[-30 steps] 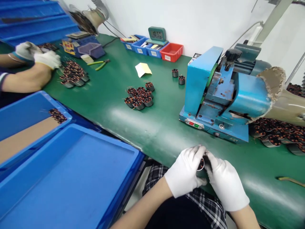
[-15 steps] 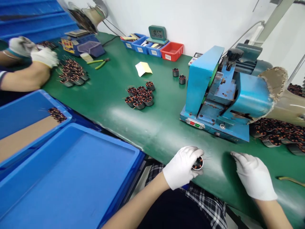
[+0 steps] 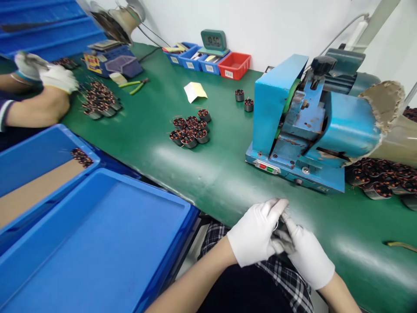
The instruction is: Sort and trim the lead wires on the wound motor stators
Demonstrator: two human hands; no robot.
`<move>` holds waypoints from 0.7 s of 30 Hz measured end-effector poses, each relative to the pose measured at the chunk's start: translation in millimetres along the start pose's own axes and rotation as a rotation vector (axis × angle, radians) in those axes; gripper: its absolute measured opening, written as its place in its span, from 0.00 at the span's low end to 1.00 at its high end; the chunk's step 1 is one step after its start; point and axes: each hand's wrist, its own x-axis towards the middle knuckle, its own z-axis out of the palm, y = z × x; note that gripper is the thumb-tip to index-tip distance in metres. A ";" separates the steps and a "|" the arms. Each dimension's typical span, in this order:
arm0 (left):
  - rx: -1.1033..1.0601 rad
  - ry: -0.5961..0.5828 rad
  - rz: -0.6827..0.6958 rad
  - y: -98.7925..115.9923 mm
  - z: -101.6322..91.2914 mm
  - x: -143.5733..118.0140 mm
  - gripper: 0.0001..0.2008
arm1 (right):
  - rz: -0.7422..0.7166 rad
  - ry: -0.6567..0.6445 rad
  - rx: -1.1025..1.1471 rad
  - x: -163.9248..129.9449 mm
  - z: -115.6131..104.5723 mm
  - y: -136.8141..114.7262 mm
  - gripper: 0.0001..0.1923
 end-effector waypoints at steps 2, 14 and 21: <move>-0.010 -0.013 -0.048 -0.7 0.5 -0.7 0.32 | 0.084 -0.008 -0.007 -1.6 -0.5 3.5 0.19; 0.163 0.039 -0.033 2.3 9.5 1.0 0.06 | 0.633 -0.175 0.998 1.3 -18.8 8.2 0.19; 0.186 0.087 -0.041 6.2 13.0 2.2 0.05 | 0.723 0.263 1.108 -6.4 -25.7 20.5 0.18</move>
